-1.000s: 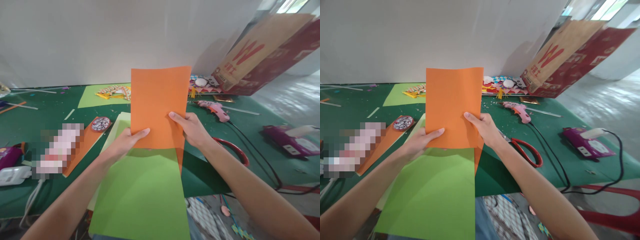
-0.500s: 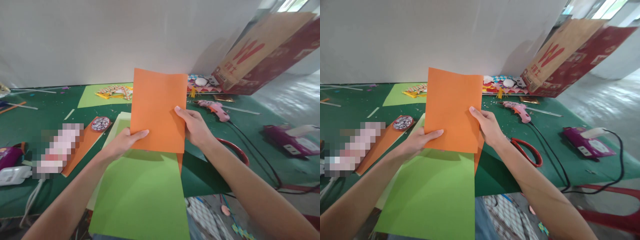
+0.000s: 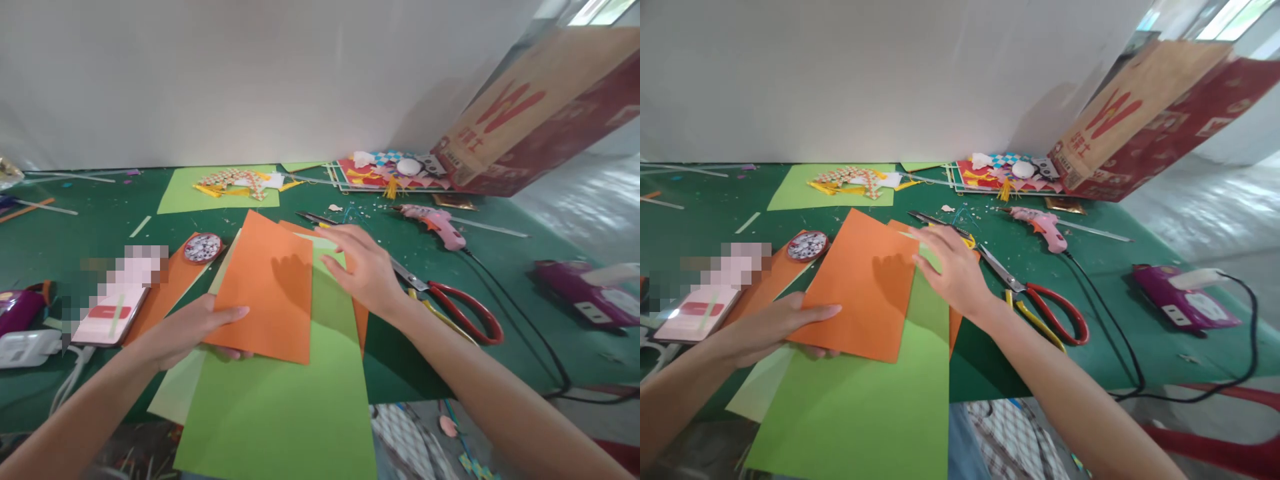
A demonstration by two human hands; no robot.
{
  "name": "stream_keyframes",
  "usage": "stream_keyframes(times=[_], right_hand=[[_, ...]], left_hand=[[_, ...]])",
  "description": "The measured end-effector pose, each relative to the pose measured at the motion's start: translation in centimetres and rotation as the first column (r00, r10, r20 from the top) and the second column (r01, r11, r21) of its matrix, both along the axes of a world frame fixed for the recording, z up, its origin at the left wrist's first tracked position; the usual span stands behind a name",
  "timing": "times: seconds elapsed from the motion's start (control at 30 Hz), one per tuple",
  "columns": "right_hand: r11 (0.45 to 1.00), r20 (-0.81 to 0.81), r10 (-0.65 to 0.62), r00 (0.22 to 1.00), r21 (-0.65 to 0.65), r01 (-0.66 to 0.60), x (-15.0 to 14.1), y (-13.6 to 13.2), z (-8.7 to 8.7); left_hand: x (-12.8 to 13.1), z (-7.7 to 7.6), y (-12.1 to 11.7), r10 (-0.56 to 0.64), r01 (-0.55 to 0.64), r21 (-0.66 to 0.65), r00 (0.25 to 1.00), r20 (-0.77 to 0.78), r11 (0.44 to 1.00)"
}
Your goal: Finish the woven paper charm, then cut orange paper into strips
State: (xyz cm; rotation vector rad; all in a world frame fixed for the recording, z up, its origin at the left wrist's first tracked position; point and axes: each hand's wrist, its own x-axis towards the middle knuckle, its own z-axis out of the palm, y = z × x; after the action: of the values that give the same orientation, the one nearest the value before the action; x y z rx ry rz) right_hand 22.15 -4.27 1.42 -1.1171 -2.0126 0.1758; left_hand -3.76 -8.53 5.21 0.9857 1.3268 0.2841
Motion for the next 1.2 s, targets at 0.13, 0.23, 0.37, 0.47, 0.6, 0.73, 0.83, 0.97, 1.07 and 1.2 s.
stream_keyframes(times=[0.13,0.23,0.37,0.47,0.6,0.73,0.83,0.97,1.07,1.2], right_hand=[[0.972,0.293,0.217,0.931,-0.157,-0.177,-0.3,0.1,-1.4],[0.951,0.397,0.276,0.876,-0.244,-0.189,-0.3,0.2,-1.9],[0.941,0.443,0.292,0.848,-0.293,-0.171,-0.1,-0.1,-1.4],[0.932,0.488,0.305,0.818,-0.329,-0.152,0.1,-0.5,-1.0],[0.920,0.529,0.330,0.782,-0.368,-0.139,0.2,-1.1,-0.9],[0.903,0.557,0.357,0.750,-0.412,-0.123,-0.2,-1.5,-0.8],[0.891,0.585,0.366,0.723,-0.444,-0.092,-0.8,-1.9,-0.5],[0.897,0.635,0.352,0.688,-0.440,-0.053,-1.5,-2.7,0.1],[0.910,0.646,0.357,0.675,-0.405,-0.093,-1.6,-3.6,0.4],[0.897,0.643,0.386,0.661,-0.430,-0.104,-1.9,-4.8,0.6]], left_hand=[[0.1,-0.4,-0.2,0.067,-0.066,-0.030,0.998,0.023,0.997],[0.1,-0.3,-0.2,0.125,-0.125,-0.027,0.992,-0.018,0.992],[0.0,0.0,-0.3,0.107,-0.110,-0.031,0.991,-0.079,0.993],[-0.2,0.0,-0.3,0.060,-0.061,-0.015,0.996,-0.070,0.998],[-0.4,-0.3,-0.4,0.011,-0.011,0.004,0.999,-0.036,1.000],[-0.6,-0.6,-0.4,0.002,-0.002,0.015,1.000,-0.021,1.000],[-0.6,-0.8,-0.5,0.021,-0.021,0.016,1.000,-0.019,1.000],[-0.6,-1.0,-0.5,0.036,-0.035,0.024,0.999,-0.008,0.999],[-0.5,-0.9,-0.6,0.037,-0.036,0.023,0.999,0.000,0.999],[-0.5,-0.9,-0.7,0.039,-0.039,0.029,0.999,-0.006,0.999]])
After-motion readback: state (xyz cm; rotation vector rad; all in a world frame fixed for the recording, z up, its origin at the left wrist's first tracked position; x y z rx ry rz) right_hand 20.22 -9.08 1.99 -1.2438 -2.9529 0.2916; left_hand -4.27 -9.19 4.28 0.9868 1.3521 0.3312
